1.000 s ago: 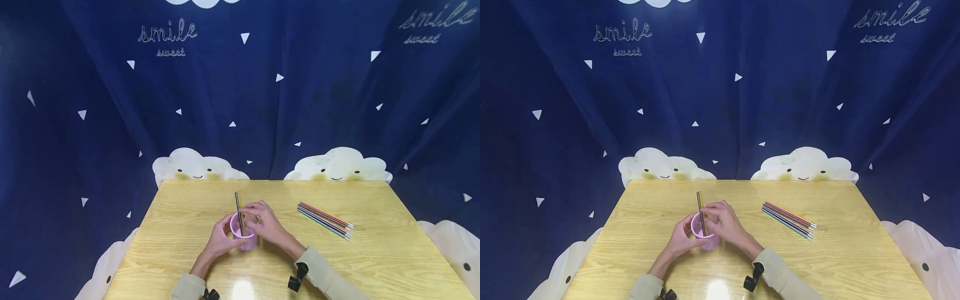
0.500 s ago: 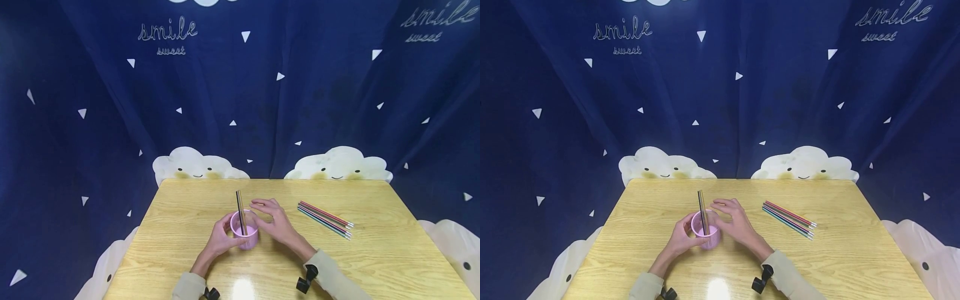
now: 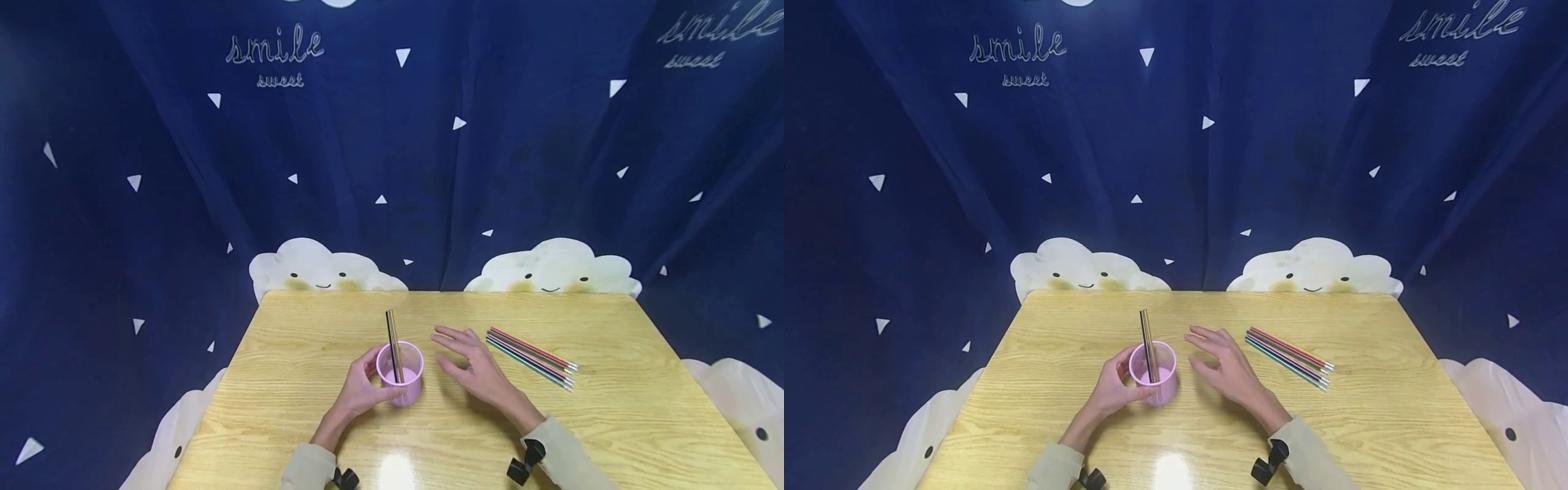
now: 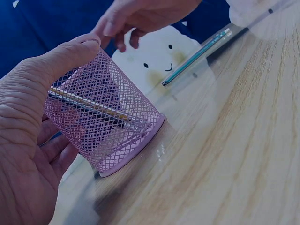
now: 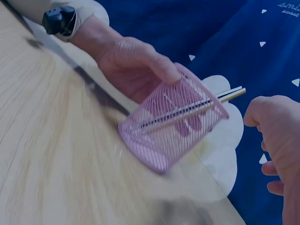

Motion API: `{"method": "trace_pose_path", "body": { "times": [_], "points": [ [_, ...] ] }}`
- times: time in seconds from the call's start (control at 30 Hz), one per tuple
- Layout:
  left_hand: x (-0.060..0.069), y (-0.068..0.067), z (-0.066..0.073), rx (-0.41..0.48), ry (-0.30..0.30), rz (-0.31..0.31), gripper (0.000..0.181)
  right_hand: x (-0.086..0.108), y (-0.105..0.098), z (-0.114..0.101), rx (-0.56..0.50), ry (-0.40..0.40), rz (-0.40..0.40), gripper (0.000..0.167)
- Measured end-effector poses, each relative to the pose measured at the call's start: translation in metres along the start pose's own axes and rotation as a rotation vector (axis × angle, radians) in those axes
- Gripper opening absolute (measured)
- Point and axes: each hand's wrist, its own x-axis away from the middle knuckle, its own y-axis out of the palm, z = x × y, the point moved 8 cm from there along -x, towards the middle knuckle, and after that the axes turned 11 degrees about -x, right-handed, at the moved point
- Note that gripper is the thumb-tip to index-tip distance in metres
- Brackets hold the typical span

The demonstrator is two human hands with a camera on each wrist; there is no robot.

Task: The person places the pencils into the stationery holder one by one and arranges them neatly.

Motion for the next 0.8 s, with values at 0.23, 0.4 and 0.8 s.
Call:
{"method": "trace_pose_path", "body": {
  "times": [0.23, 0.4, 0.8],
  "points": [
    [-0.001, 0.001, -0.002, 0.01, -0.008, -0.002, 0.081, 0.021, -0.01, 0.017, 0.128, 0.033, -0.042, 0.046],
    [0.0, 0.0, -0.002, -0.003, -0.01, 0.0, 0.082, 0.032, -0.021, 0.027, 0.193, 0.021, -0.032, 0.045],
    [0.0, 0.001, 0.0, 0.006, -0.01, -0.007, 0.082, 0.045, -0.043, 0.044, 0.304, 0.035, -0.016, 0.042]
  ]
}}
